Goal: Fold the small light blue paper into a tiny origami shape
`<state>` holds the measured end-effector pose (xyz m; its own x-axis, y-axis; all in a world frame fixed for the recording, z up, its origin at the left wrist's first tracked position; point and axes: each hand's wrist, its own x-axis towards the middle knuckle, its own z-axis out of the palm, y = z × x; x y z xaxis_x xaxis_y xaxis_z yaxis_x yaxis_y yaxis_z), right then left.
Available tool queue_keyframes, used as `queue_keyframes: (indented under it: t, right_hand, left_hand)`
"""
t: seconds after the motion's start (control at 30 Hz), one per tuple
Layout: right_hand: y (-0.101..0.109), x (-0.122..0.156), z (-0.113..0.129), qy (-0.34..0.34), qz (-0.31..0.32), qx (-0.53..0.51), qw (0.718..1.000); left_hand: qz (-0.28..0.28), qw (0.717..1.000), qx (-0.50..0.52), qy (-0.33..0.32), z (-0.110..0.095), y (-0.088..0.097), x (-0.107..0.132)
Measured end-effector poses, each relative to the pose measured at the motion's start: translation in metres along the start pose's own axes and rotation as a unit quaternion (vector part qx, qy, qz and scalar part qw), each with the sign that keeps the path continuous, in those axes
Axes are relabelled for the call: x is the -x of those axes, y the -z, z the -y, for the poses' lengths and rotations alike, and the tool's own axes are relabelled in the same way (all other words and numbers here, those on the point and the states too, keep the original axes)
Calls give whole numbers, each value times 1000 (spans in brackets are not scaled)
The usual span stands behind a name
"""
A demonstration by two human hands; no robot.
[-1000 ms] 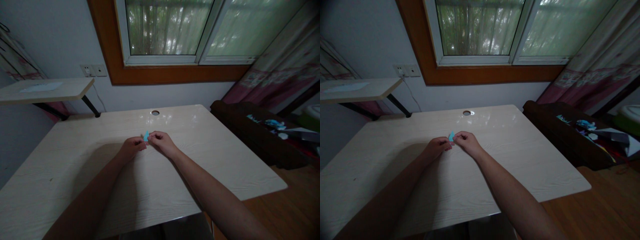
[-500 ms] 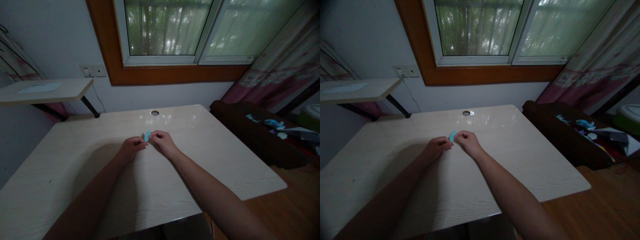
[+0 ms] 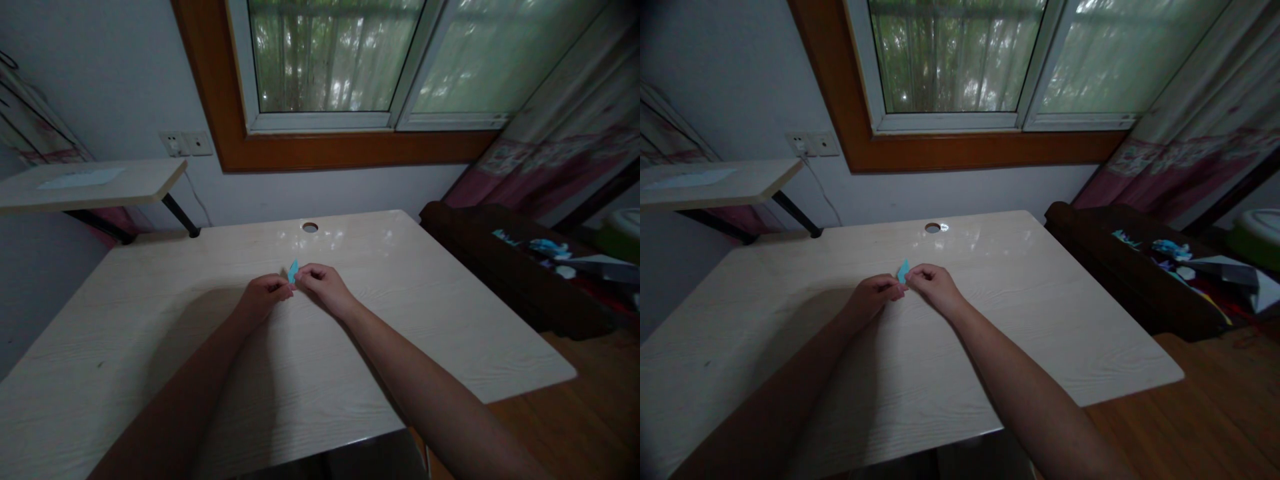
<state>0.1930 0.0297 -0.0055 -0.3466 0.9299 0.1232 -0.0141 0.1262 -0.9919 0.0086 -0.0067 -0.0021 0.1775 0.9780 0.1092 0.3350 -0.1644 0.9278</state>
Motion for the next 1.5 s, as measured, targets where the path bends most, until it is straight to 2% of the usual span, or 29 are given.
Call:
queue_keyframes:
  t: [0.13, 0.23, 0.33, 0.47, 0.6, 0.77, 0.93, 1.1, 1.3, 1.5]
  right_hand:
    - [0, -1, -2, -7, 8, -35, 999]
    - [1, -2, -4, -5, 16, -69, 998]
    - [1, -3, -5, -8, 9, -75, 997]
    - [1, -4, -6, -20, 11, -91, 996]
    - [1, -3, -5, -23, 22, -98, 995]
    - [2, -2, -2, -31, 36, -94, 994]
    - [4, -2, -4, -24, 41, -65, 997]
    - [4, -1, -9, -7, 44, -26, 999]
    - [7, -1, -11, 48, 30, 62, 997]
    - [7, -2, -10, 42, 11, 30, 999]
  left_hand:
    - [6, 1000, 11, -12, -4, 0, -1]
    - [-4, 998, 69, -3, -6, -1, -1]
    - [-48, 992, 117, 6, -4, -1, -2]
    - [-120, 984, 128, 9, 2, 0, -4]
    - [-144, 979, 140, -22, 6, 1, -7]
    - [-108, 983, 138, -63, 4, 0, -5]
    - [-55, 993, 101, -39, 2, 1, -2]
    - [-61, 994, 91, -8, 3, 1, -2]
    - [-62, 992, 112, -7, 5, -1, -2]
    - [-71, 991, 110, -10, 6, -1, -2]
